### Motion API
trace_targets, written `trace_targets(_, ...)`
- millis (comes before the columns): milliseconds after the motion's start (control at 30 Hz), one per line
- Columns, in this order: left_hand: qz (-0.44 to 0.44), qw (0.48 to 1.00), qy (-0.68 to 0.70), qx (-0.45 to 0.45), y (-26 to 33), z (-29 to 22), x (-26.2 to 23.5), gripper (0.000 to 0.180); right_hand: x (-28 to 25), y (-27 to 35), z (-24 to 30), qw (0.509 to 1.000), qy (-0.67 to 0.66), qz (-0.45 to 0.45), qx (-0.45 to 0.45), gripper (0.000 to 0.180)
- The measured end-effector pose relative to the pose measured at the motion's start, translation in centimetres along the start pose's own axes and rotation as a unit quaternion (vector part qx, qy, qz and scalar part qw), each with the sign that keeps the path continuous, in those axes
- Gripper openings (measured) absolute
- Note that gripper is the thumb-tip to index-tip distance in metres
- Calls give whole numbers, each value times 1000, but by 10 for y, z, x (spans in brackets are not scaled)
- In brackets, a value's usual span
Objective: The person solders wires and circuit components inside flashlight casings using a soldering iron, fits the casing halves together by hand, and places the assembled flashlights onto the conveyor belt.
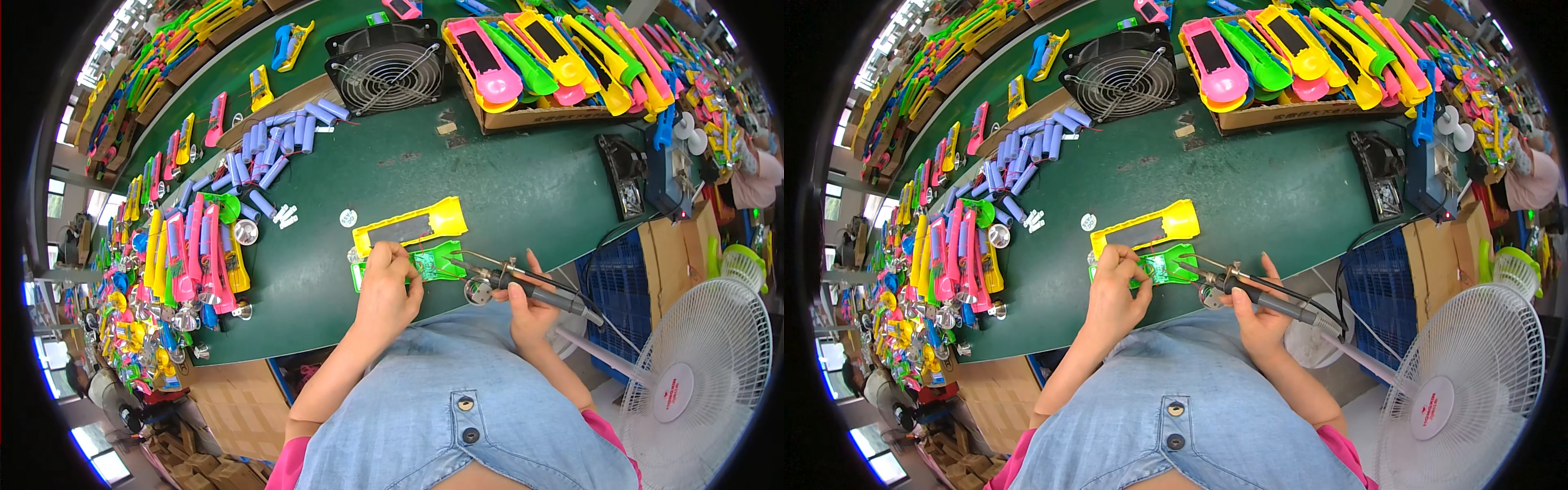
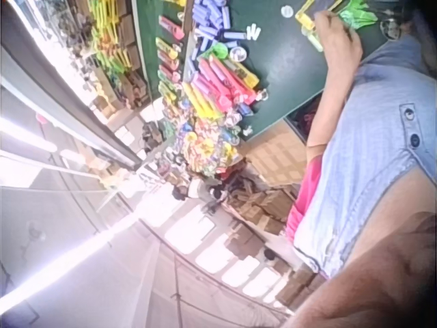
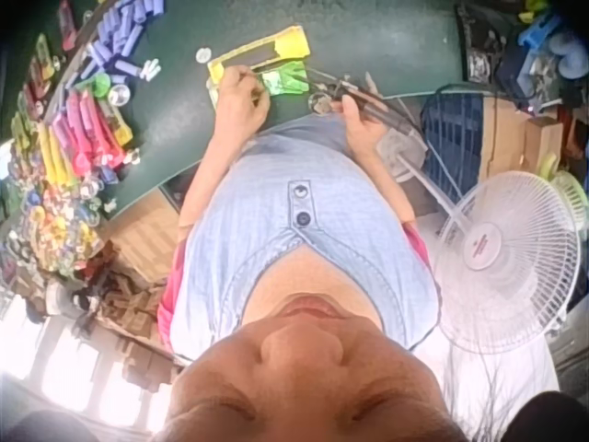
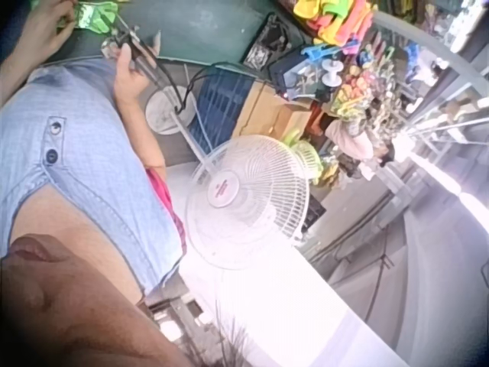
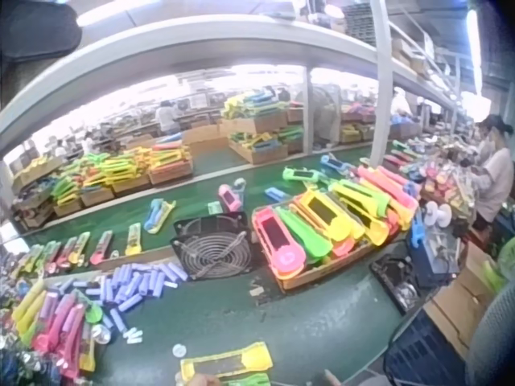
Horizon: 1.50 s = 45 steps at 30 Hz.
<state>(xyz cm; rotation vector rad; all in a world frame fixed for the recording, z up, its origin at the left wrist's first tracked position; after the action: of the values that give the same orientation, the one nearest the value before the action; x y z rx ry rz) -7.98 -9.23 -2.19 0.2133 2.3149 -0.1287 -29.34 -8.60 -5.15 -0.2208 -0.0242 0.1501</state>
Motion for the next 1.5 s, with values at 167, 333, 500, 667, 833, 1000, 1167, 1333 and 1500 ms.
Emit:
trace_targets(167, 6, 1000, -1, -13, -1, 2, 1, 11, 1, 1, 1, 1000, 11, 7, -9, 17)
trace_targets(333, 7, 999, 34, -24, -1, 5, 1, 15, 2, 1, 0, 1000, -11, 7, 4, 17)
trace_targets(500, -5, 964, 262, -38, 38, 20, 12, 13, 5, 0, 3, 999, -2, 39, -6, 17)
trace_targets(667, -137, 719, 619, -285, 114, 82, 46, 25, 6, 6, -12, 996, -65, 12, 56, 19)
trace_targets(833, -242, 932, 218, -159, 110, 73, -32, 21, 12, 2, -10, 997, -17, 65, 28, 26)
trace_targets(1000, -175, 971, -117, 110, 55, -17, -27, 24, 15, -2, 0, 997, 21, 78, -12, 21)
trace_targets(1167, -102, 984, -119, 87, 31, -16, -4, 25, 13, 1, 1, 997, 35, 69, -11, 19)
trace_targets(1333, -92, 970, -184, 131, 30, -30, 4, 24, 12, 2, 5, 996, 60, 65, -27, 18)
trace_targets(1500, -85, 966, -199, 139, 28, -33, 4, 24, 15, 0, 4, 996, 40, 79, -20, 19)
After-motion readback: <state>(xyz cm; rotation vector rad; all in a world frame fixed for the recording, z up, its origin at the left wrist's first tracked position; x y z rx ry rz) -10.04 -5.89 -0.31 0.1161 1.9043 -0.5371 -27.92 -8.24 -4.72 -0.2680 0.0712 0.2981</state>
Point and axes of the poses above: each hand's wrist, its own y-axis away from the middle knuckle, its own x-axis out of the palm, z = x × y, the point moved 10 cm from there along -y, towards the middle knuckle, and after that the axes turned 14 degrees about z, right-handed, at the moved point
